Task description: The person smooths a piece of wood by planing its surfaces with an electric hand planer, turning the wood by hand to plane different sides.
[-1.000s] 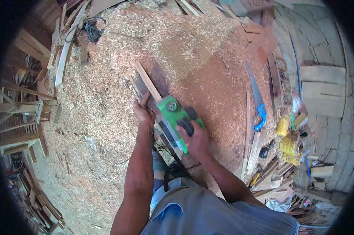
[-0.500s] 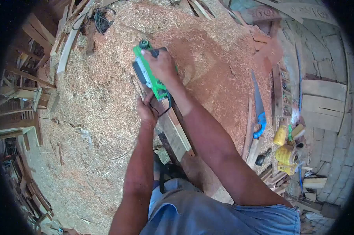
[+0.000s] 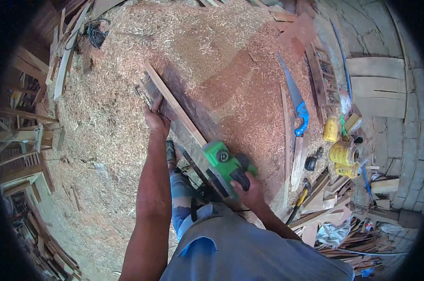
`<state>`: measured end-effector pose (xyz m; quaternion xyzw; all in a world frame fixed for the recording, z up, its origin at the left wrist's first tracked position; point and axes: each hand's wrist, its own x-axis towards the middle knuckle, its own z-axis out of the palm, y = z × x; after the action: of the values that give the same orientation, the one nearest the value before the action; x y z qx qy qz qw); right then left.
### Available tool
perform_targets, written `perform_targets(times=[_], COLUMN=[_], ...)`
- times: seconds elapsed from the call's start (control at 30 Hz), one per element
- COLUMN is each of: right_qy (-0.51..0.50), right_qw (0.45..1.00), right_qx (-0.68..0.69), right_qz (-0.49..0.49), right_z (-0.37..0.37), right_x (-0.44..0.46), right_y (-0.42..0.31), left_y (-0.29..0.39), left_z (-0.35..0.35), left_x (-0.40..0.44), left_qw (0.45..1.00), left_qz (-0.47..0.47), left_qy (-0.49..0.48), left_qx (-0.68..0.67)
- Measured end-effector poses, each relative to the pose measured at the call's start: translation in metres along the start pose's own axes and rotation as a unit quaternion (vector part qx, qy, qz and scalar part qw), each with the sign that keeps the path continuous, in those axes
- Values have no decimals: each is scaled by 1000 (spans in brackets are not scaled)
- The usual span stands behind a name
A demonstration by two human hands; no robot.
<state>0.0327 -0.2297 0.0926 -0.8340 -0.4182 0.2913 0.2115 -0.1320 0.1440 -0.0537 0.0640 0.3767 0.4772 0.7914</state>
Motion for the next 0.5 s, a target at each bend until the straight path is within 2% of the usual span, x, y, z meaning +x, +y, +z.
perform_targets(times=[0.17,0.23,0.33,0.5], right_qy=[33,31,35,76], right_qw=[998,996,995,978], right_qx=[40,36,58,68], right_qz=[-40,-75,-79,-185], right_z=[21,20,30,69], right_x=[68,103,158,272], right_y=[-58,-94,-149,-220], left_y=[5,0,-2,0], left_z=[4,-1,-4,-1], left_x=[-9,-1,2,-3], left_qw=[1000,999,999,997], left_qz=[17,28,16,-8], left_qy=[-13,-9,-2,42], left_qx=[-5,-18,-34,-64])
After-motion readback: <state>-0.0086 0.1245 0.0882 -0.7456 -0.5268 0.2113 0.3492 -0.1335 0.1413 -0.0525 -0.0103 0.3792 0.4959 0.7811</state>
